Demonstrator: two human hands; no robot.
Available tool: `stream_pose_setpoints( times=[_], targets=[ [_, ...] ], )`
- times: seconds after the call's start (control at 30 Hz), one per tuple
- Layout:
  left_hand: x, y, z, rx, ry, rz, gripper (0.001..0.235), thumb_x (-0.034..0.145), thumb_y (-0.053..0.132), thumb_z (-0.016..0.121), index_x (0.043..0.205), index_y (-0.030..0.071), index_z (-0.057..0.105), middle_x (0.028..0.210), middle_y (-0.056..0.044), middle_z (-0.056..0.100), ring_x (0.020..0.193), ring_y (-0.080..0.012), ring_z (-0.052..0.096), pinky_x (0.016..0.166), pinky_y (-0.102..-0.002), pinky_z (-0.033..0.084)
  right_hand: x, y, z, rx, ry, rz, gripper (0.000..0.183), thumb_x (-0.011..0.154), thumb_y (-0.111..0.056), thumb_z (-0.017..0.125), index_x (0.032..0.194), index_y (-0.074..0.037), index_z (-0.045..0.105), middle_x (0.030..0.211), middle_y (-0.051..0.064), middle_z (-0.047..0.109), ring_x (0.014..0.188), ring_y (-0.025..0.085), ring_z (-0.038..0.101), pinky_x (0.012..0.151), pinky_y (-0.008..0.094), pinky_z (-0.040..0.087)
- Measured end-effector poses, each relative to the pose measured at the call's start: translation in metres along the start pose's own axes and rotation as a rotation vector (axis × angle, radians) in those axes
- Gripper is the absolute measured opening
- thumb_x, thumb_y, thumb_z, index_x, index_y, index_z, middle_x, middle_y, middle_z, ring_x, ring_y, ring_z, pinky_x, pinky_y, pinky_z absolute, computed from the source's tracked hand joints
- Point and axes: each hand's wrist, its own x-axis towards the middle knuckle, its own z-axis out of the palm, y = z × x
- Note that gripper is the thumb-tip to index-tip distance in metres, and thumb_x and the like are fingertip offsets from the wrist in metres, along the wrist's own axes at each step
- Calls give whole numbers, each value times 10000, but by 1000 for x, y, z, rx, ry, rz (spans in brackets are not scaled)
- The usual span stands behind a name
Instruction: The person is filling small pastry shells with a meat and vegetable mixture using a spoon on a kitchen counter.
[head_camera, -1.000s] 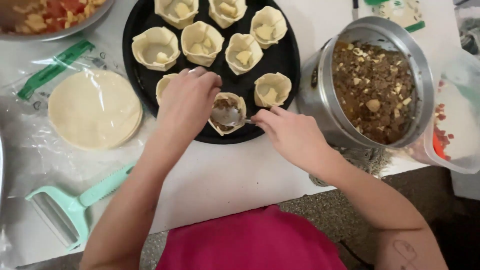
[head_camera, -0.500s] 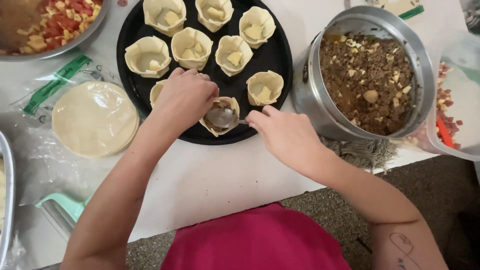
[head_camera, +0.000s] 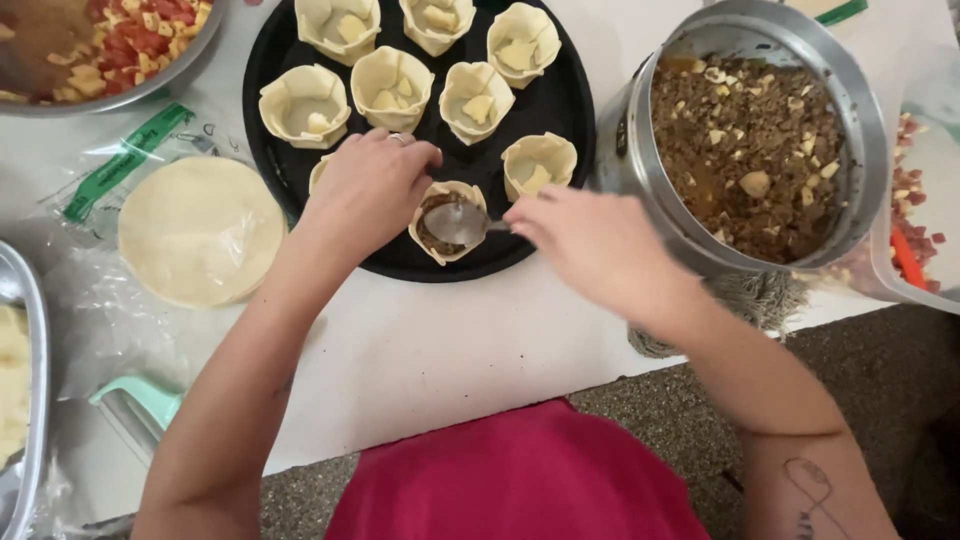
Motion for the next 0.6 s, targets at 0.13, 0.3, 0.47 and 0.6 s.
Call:
stream_pose_setpoints(
  times=[0.13, 0.3, 0.47, 0.6],
  targets=[
    [-3, -6, 5, 31, 12, -31, 152, 968, 304, 625, 1005, 189, 718, 928, -56, 700, 937, -300, 666, 811, -429, 520, 7, 18, -20, 102, -23, -136, 195, 1050, -300, 530, 1056, -165, 671, 905, 120, 687, 879, 456, 712, 695, 581, 556],
    [-7, 5, -14, -6, -94, -26, 166, 980, 271, 595, 1013, 184, 733, 903, -70, 708, 945, -320, 665, 828, -442, 523, 31, 24, -18, -24, 34, -285, 164, 1039, -332, 547, 1014, -226, 670, 899, 32, 675, 919, 340, 700, 755, 485, 531],
    [-7, 9, -18, -60, -184, -57, 194, 1006, 214, 576, 1064, 165, 754, 866, -86, 726, 928, -326, 682, 805, -438, 543, 53, 40, 25, -160, 140, -377, 171, 1062, -368, 517, 991, -274, 641, 907, -44, 617, 992, 219, 628, 828, 377, 437],
    [-6, 11, -20, -81, -187, -70, 211, 1023, 248, 569, 1006, 149, 754, 834, -106, 724, 914, -350, 679, 801, -455, 545, 55, 41, 24, -132, 148, -345, 153, 1073, -338, 525, 1004, -280, 648, 931, -35, 606, 978, 208, 601, 837, 380, 407]
  ],
)
